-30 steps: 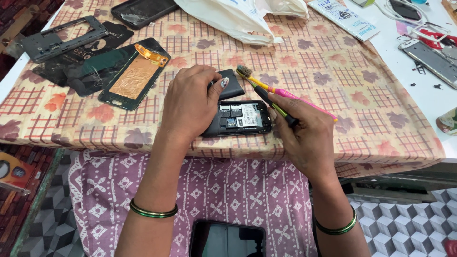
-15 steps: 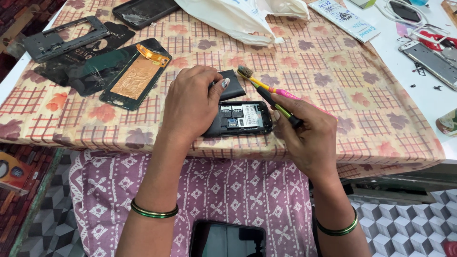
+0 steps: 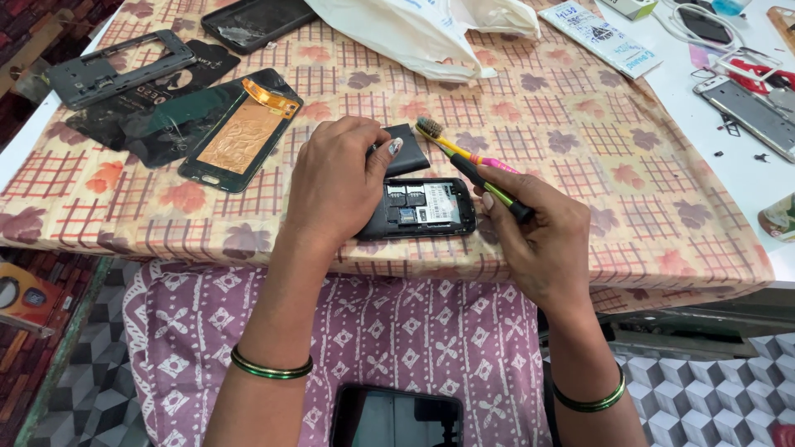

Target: The person uses a screwdriver to remove screws from the back of a disassembled mobile phone. They carefully unscrew multiple fasteners around the device's internal frame and place them on the table.

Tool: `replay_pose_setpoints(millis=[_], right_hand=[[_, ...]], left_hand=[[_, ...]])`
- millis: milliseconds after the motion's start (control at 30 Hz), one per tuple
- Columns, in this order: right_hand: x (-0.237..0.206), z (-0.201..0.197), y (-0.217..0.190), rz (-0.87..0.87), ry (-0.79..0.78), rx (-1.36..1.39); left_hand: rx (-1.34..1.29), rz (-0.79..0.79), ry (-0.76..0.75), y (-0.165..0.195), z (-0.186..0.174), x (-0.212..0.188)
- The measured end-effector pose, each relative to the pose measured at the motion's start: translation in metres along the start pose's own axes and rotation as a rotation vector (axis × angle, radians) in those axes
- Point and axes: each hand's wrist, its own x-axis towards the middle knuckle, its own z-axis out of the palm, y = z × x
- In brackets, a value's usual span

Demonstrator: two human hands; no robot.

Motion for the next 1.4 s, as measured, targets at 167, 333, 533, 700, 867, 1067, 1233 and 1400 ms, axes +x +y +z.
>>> replay_pose_setpoints(millis=[167,333,533,700,867,1067,1233,1400], right_hand=[[0.0009,0.0013,-0.0041,-0.009,0.007,-0.037],[0.0017,0.0009,-0.0059,-0.033,0.014,-0.06],[0.0014,0.0007,-0.0064,-0.03,0.017,-0.03],[0.0013,0.0004,-0.0047,-0.006,0.019,0.007],[0.0009,-0.0003,-0.0037,-0.027,0.022,-0.022],[0.0018,-0.0004,-0.0055,-0.007,0.015,-0.021],[0.0023,-0.0003,-0.0075,-0.024,0.029,-0.032],[0.0027,-0.0006,-0.008,-0.043,0.036,-0.062]], left_hand=[[-0.005,0.019,0.014,-0.0017,0.0018,0.0001],[-0.005,0.024,0.023,-0.0024,0.003,0.0008],[-0.003,0.022,0.018,-0.0018,0.0026,0.0012],[-0.003,0.014,0.012,-0.0008,0.0023,0.0019],[-0.002,0.011,0.014,0.0007,0.0024,0.0022],[0.003,0.013,0.004,0.0015,0.0022,0.0035],[-0.001,0.005,0.001,0.002,0.0024,0.0037],[-0.006,0.008,0.006,0.0024,0.0024,0.0041]])
